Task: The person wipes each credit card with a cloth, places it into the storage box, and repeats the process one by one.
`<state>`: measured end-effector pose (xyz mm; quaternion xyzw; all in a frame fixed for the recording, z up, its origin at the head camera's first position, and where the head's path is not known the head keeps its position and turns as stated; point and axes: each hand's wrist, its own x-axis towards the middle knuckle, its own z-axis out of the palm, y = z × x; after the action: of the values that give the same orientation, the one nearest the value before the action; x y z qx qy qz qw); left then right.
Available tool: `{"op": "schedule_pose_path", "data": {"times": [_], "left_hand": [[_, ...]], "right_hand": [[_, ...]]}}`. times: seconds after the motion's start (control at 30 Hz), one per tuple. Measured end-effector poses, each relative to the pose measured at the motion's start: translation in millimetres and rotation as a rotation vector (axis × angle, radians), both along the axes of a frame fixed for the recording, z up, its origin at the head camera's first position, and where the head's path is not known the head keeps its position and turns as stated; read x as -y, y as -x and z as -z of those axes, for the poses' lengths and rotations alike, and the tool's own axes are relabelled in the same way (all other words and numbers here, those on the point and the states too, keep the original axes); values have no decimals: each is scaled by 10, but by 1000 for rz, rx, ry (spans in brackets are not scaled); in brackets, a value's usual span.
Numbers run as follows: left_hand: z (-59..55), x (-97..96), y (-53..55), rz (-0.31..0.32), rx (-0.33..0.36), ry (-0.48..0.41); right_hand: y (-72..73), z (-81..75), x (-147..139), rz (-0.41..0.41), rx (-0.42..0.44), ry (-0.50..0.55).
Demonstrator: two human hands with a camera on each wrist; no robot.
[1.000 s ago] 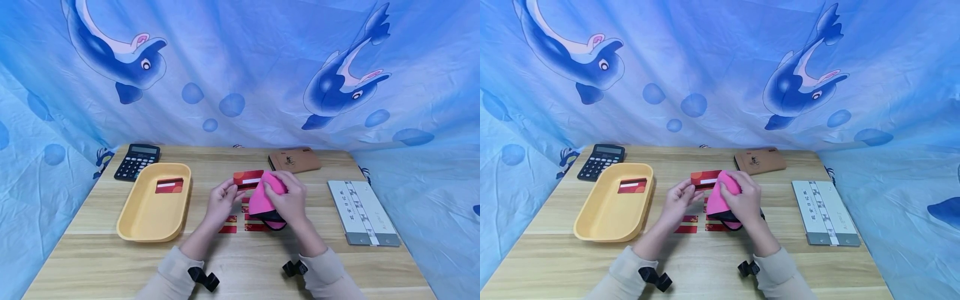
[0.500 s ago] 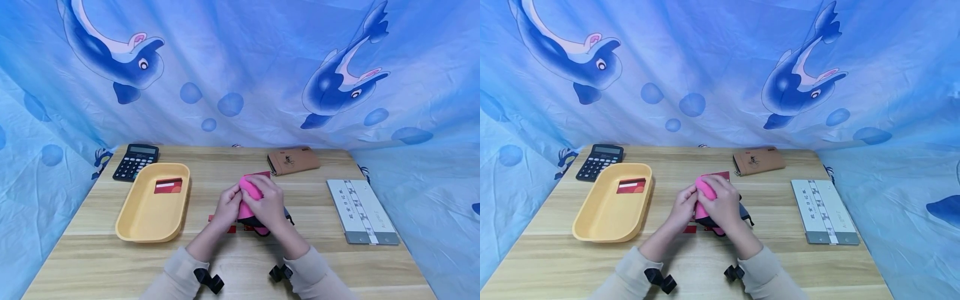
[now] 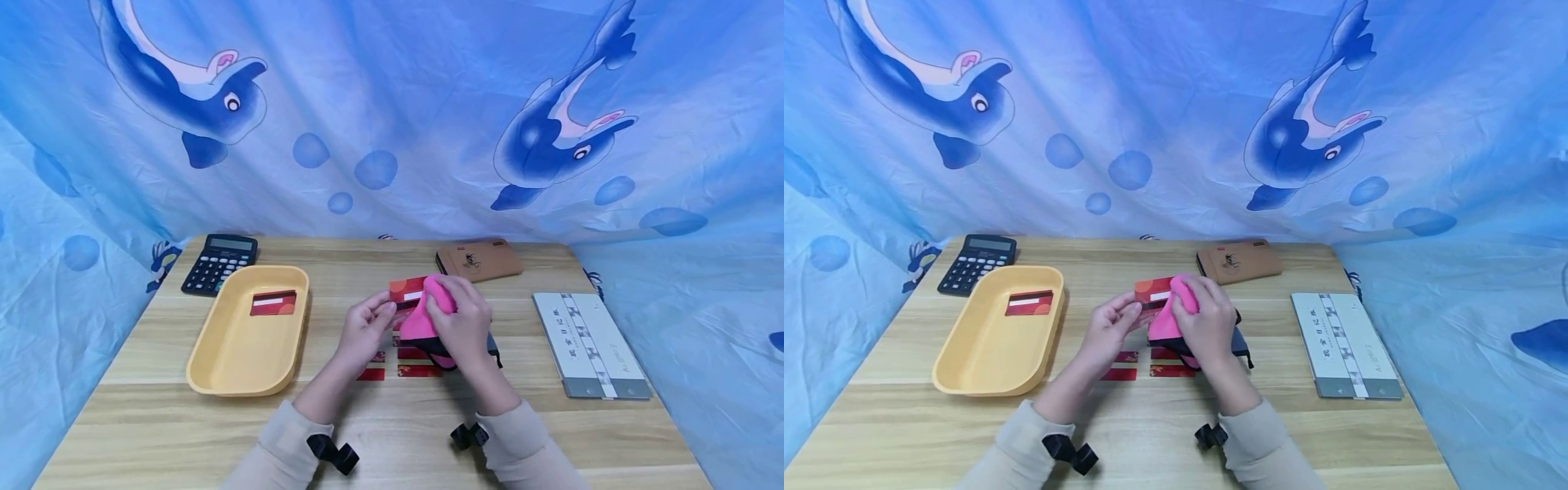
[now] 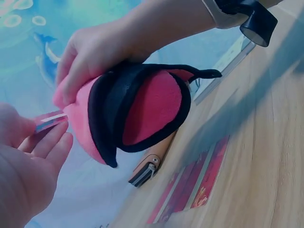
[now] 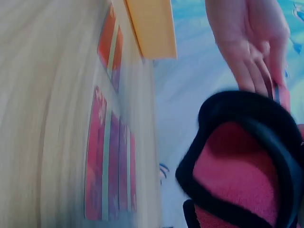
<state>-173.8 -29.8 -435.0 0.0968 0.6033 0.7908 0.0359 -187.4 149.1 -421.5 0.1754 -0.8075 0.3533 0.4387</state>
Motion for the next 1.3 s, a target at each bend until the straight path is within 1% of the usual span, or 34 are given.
{"op": "schedule_pose_path", "data": {"times": [0.1, 0.17, 0.2, 0.27, 0.33, 0.37, 0.53, 0.6, 0.73, 0.87, 0.93, 1.0, 1.07, 1.17, 1.3], "left_hand": [[0, -19, -20, 40, -13, 66], [1, -24, -39, 56, -31, 120], [1, -23, -48, 67, -42, 130], [-1, -16, -65, 79, -43, 132], [1, -1, -77, 80, -35, 134], [4, 6, -77, 79, -26, 130], [16, 28, -53, 68, 18, 95], [13, 31, -43, 56, 31, 77], [-12, 44, -48, -8, 47, 48], [-47, 78, -59, -65, 34, 20], [-55, 103, -54, -97, 52, -2], [-62, 135, -43, -143, 83, -15], [-63, 170, -25, -197, 118, -28], [-83, 224, -3, -260, 153, -33], [-124, 295, 5, -310, 172, -34]], "right_hand": [[-47, -22, 109, -39, -14, -51], [-84, -36, 192, -98, -15, -58], [-101, -41, 229, -129, -13, -54], [-125, -50, 286, -189, -6, -36], [-141, -51, 314, -220, 1, -27], [-146, -53, 319, -217, 2, -29], [-131, -47, 264, -134, -4, -32], [-126, -46, 227, -130, 5, -19], [-102, -31, 135, -116, 19, -16], [-60, 18, 11, -55, 25, -25], [-39, 54, -54, -23, 28, -34], [-25, 92, -115, 2, 35, -39], [-21, 122, -167, 16, 45, -37], [-28, 158, -235, 25, 61, -25], [-45, 183, -307, 29, 88, -17]]}}
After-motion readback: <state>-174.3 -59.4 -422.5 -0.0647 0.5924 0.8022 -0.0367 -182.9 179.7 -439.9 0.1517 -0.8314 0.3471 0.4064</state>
